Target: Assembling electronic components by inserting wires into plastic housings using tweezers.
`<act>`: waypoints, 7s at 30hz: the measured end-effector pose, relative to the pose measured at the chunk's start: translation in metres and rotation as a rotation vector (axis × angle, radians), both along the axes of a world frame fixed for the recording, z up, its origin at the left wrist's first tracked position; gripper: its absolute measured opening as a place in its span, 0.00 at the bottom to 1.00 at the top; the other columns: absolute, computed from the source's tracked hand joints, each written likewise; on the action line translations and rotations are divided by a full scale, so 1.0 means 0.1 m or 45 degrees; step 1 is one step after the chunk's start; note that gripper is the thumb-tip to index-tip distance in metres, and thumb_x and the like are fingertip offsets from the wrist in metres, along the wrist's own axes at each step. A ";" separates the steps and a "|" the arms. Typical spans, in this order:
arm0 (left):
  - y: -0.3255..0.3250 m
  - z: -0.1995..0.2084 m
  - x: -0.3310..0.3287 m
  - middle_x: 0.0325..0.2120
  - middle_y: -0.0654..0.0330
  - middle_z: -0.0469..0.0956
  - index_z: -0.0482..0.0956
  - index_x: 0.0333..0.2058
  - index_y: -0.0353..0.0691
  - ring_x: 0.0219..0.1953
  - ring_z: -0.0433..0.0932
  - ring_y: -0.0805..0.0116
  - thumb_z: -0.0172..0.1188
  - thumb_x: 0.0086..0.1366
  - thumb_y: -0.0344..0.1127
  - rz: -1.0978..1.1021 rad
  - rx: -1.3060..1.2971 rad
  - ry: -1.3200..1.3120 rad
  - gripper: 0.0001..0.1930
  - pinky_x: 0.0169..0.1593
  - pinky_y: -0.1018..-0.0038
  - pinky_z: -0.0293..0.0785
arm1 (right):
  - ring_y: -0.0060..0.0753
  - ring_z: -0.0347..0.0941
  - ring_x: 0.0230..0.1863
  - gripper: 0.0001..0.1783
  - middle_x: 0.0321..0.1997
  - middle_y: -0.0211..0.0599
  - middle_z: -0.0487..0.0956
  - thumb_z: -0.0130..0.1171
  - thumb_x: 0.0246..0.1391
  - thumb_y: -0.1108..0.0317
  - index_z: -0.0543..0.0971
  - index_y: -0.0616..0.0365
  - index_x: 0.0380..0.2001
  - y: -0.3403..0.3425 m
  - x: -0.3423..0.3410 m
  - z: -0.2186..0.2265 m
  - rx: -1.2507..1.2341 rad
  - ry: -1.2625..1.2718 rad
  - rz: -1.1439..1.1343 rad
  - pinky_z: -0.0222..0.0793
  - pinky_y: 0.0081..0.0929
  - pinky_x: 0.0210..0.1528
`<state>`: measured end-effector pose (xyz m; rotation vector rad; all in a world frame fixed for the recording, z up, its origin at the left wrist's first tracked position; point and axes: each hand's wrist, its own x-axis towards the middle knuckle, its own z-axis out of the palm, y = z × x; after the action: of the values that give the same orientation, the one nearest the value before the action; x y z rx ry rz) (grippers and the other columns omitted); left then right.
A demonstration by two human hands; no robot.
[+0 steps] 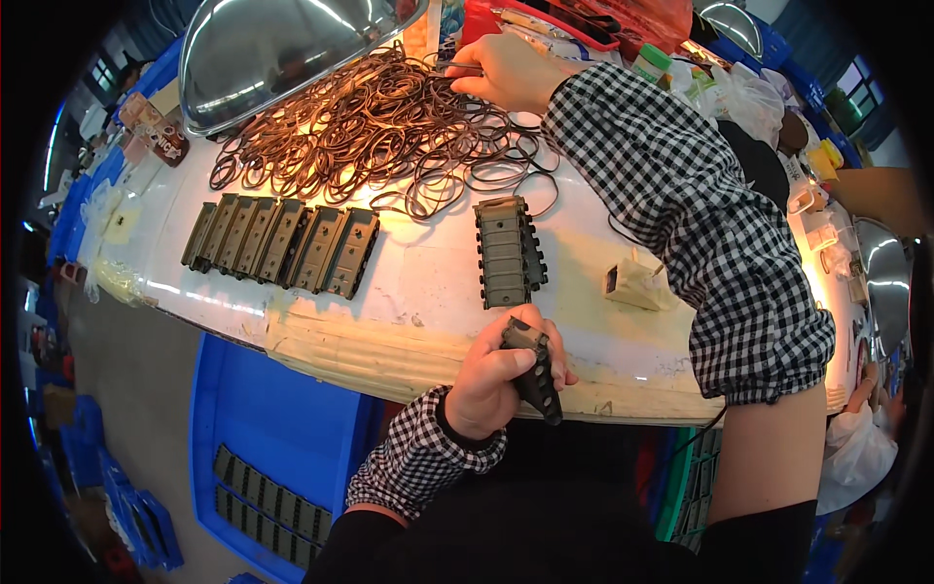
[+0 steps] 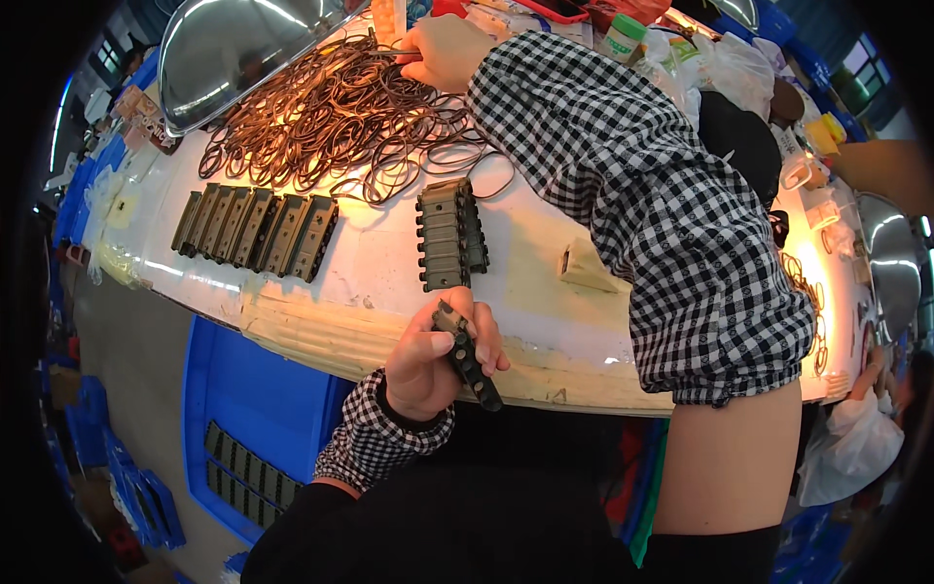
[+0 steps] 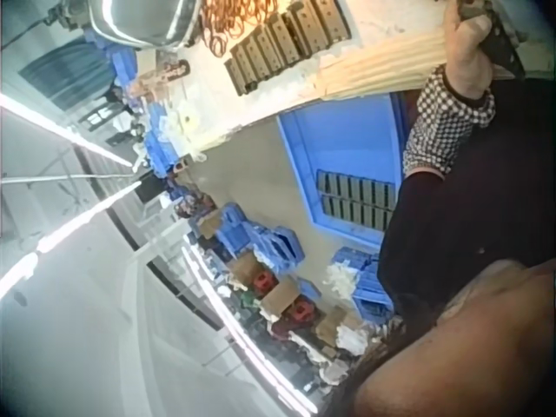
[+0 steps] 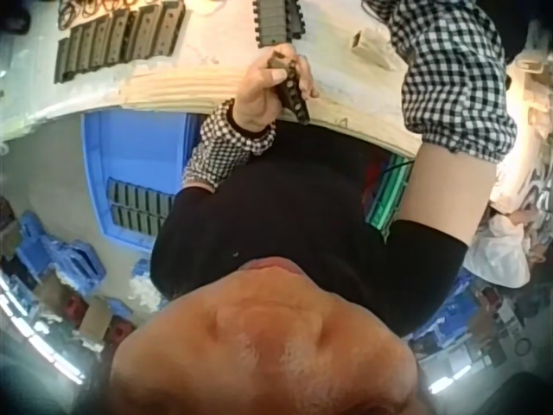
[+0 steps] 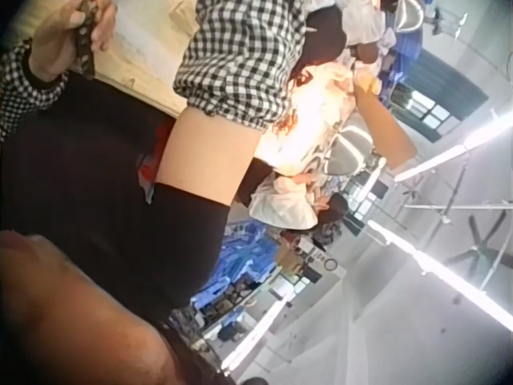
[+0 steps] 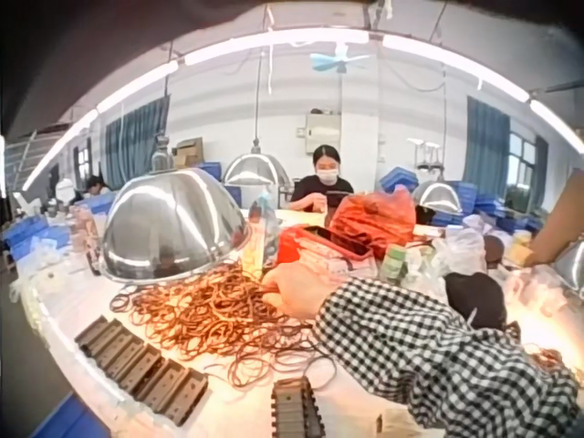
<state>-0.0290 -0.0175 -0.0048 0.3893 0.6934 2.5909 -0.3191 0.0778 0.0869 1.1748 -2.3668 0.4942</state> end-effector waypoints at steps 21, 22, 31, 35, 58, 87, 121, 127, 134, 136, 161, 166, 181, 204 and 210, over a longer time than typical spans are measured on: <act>-0.05 0.04 0.01 0.27 0.55 0.73 0.63 0.29 0.41 0.30 0.75 0.66 0.59 0.56 0.40 -0.093 -0.034 0.016 0.14 0.46 0.67 0.76 | 0.42 0.77 0.40 0.17 0.49 0.36 0.75 0.57 0.49 0.67 0.76 0.47 0.45 -0.85 -0.17 -0.25 0.336 0.051 -0.260 0.75 0.39 0.41; -0.06 0.04 0.02 0.27 0.55 0.73 0.63 0.29 0.41 0.30 0.75 0.66 0.58 0.56 0.40 -0.097 -0.043 0.013 0.14 0.46 0.67 0.76 | 0.42 0.77 0.39 0.15 0.43 0.37 0.77 0.54 0.50 0.68 0.75 0.50 0.44 -0.94 -0.15 -0.31 0.279 0.175 -0.194 0.74 0.39 0.41; -0.05 0.03 0.02 0.31 0.57 0.72 0.64 0.33 0.39 0.33 0.74 0.70 0.57 0.57 0.35 -0.171 0.031 -0.015 0.11 0.44 0.69 0.73 | 0.35 0.75 0.51 0.21 0.58 0.39 0.72 0.48 0.60 0.58 0.74 0.48 0.55 -1.63 -0.45 -0.27 0.907 0.063 -0.044 0.70 0.37 0.52; -0.09 0.04 0.03 0.30 0.56 0.73 0.64 0.33 0.39 0.33 0.74 0.68 0.59 0.57 0.37 -0.166 0.009 -0.020 0.13 0.48 0.67 0.74 | 0.33 0.78 0.42 0.14 0.49 0.31 0.75 0.50 0.59 0.62 0.77 0.51 0.46 -1.46 -0.34 -0.30 0.656 0.288 0.145 0.74 0.33 0.47; -0.17 0.12 0.03 0.25 0.57 0.71 0.64 0.30 0.42 0.30 0.73 0.65 0.58 0.56 0.43 0.120 0.080 0.082 0.14 0.45 0.65 0.74 | 0.17 0.75 0.35 0.08 0.33 0.29 0.78 0.60 0.55 0.69 0.75 0.61 0.36 0.58 1.51 0.80 -0.281 -0.714 0.297 0.72 0.17 0.36; -0.12 0.17 0.10 0.58 0.39 0.65 0.68 0.33 0.41 0.28 0.71 0.68 0.55 0.57 0.45 -0.270 0.456 -0.170 0.14 0.41 0.69 0.71 | 0.20 0.77 0.30 0.13 0.31 0.40 0.81 0.56 0.59 0.66 0.74 0.67 0.39 1.13 2.80 0.09 -0.819 -1.629 -0.073 0.75 0.18 0.30; 0.00 0.24 0.20 0.31 0.55 0.68 0.66 0.30 0.38 0.29 0.77 0.64 0.57 0.56 0.42 -0.262 0.121 -0.108 0.14 0.44 0.67 0.80 | 0.19 0.77 0.31 0.15 0.31 0.38 0.82 0.58 0.59 0.64 0.78 0.68 0.39 1.21 2.95 -0.03 -1.004 -1.697 -0.037 0.71 0.15 0.26; 0.01 0.27 0.22 0.30 0.56 0.68 0.65 0.30 0.39 0.29 0.77 0.64 0.56 0.56 0.42 -0.236 0.068 -0.116 0.14 0.43 0.67 0.80 | 0.21 0.78 0.33 0.14 0.32 0.39 0.82 0.57 0.60 0.66 0.77 0.67 0.43 1.22 2.95 -0.05 -1.038 -1.878 0.000 0.70 0.15 0.26; 0.04 0.27 0.22 0.29 0.57 0.68 0.65 0.30 0.39 0.29 0.76 0.64 0.56 0.56 0.42 -0.233 0.044 -0.147 0.14 0.43 0.68 0.79 | 0.19 0.77 0.29 0.14 0.30 0.38 0.81 0.57 0.60 0.66 0.77 0.67 0.43 1.26 2.96 -0.09 -1.066 -1.938 0.014 0.69 0.15 0.24; 0.04 0.26 0.22 0.30 0.57 0.68 0.65 0.29 0.39 0.28 0.76 0.65 0.56 0.56 0.42 -0.236 0.095 -0.160 0.13 0.42 0.68 0.79 | 0.19 0.76 0.28 0.14 0.30 0.38 0.81 0.57 0.60 0.66 0.77 0.67 0.43 1.25 2.98 -0.08 -1.092 -1.939 0.032 0.69 0.14 0.24; 0.00 0.16 0.21 0.40 0.43 0.72 0.69 0.34 0.35 0.26 0.76 0.63 0.58 0.54 0.41 -0.444 -0.029 -0.016 0.16 0.40 0.67 0.78 | 0.18 0.76 0.35 0.15 0.39 0.35 0.79 0.56 0.59 0.66 0.77 0.67 0.42 1.44 3.08 0.05 -1.229 -1.586 -0.094 0.69 0.14 0.26; 0.03 0.17 0.23 0.34 0.50 0.71 0.67 0.31 0.36 0.27 0.77 0.64 0.60 0.53 0.40 -0.386 -0.032 -0.059 0.15 0.41 0.67 0.78 | 0.18 0.75 0.33 0.15 0.35 0.34 0.79 0.57 0.59 0.65 0.78 0.67 0.42 1.45 3.12 0.00 -1.188 -1.717 -0.032 0.68 0.14 0.25; 0.10 0.28 0.21 0.44 0.49 0.75 0.71 0.46 0.34 0.38 0.76 0.64 0.44 0.67 0.39 0.094 -0.520 -0.277 0.16 0.53 0.58 0.71 | 0.09 0.65 0.21 0.11 0.24 0.24 0.75 0.65 0.54 0.64 0.79 0.62 0.32 1.43 3.22 -0.16 -1.183 -1.520 -0.279 0.58 0.11 0.21; 0.28 0.21 0.33 0.45 0.51 0.67 0.57 0.62 0.27 0.48 0.73 0.65 0.69 0.55 0.32 0.776 -1.399 0.806 0.40 0.41 0.73 0.83 | 0.03 0.56 0.17 0.06 0.24 0.23 0.77 0.61 0.53 0.72 0.78 0.65 0.31 0.89 3.14 -0.30 -1.353 -1.264 -0.221 0.49 0.08 0.18; 0.27 0.20 0.34 0.45 0.51 0.66 0.56 0.62 0.25 0.48 0.73 0.63 0.67 0.57 0.30 0.748 -1.427 0.827 0.38 0.41 0.72 0.83 | 0.04 0.54 0.17 0.06 0.23 0.21 0.76 0.62 0.51 0.71 0.80 0.64 0.29 0.97 3.07 -0.20 -1.130 -1.166 -0.335 0.48 0.10 0.18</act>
<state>0.0049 0.0097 0.0152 0.6922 2.5757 1.9863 -0.0125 0.1748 0.0668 0.2015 -2.3602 2.0305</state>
